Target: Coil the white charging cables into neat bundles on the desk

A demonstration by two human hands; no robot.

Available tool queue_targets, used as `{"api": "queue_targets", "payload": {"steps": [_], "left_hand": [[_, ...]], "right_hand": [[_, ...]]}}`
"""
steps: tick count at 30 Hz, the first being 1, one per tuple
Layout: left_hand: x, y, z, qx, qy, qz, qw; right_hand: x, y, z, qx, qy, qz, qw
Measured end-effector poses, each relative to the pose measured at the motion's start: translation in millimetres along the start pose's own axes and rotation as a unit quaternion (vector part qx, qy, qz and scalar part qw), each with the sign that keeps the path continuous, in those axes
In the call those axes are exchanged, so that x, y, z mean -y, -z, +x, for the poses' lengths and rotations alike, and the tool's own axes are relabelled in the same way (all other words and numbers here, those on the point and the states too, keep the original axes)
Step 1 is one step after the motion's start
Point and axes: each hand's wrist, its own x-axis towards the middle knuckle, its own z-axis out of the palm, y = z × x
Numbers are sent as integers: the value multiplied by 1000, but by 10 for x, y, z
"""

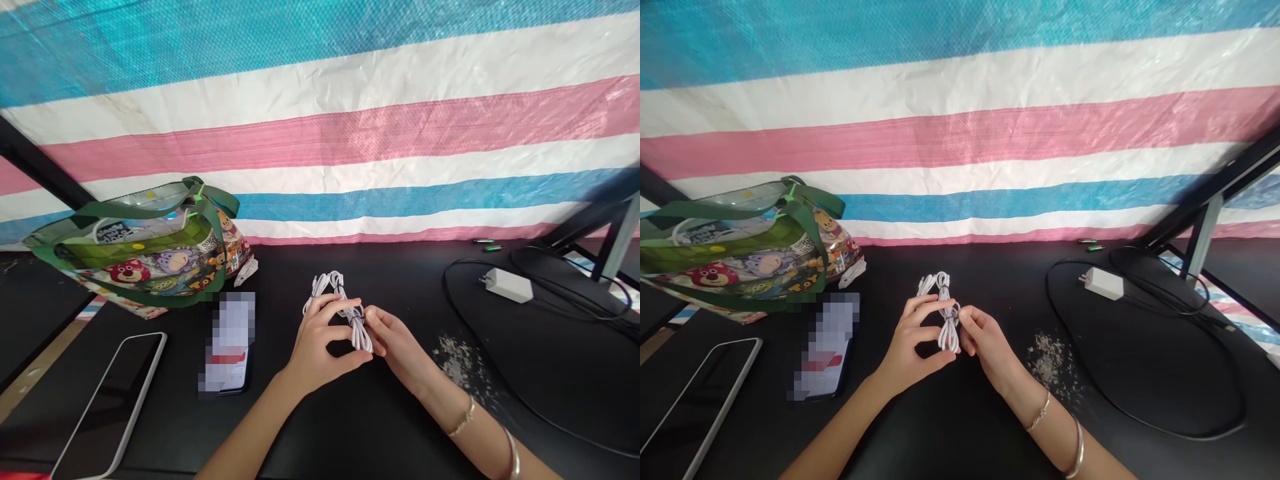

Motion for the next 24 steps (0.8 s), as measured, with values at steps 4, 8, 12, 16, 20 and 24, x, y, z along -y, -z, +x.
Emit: {"api": "queue_targets", "payload": {"steps": [4,8,12,16,20,24], "left_hand": [[4,-29,-5,6,-20,28,999],[30,-27,-7,8,-56,99,993],[78,-36,-12,-14,-70,183,981],[107,-60,-17,-40,-52,223,973],[121,-41,0,-63,-21,235,970],[137,1,27,-57,3,204,977]], "right_hand": [[20,22,-9,-13,-1,10,1000],[37,21,-21,-5,-17,47,999],[62,-1,-28,12,-48,117,992],[83,-22,-54,35,-76,176,981],[52,-41,-88,63,-102,182,976],[-32,-77,-98,112,-115,124,979]]}}
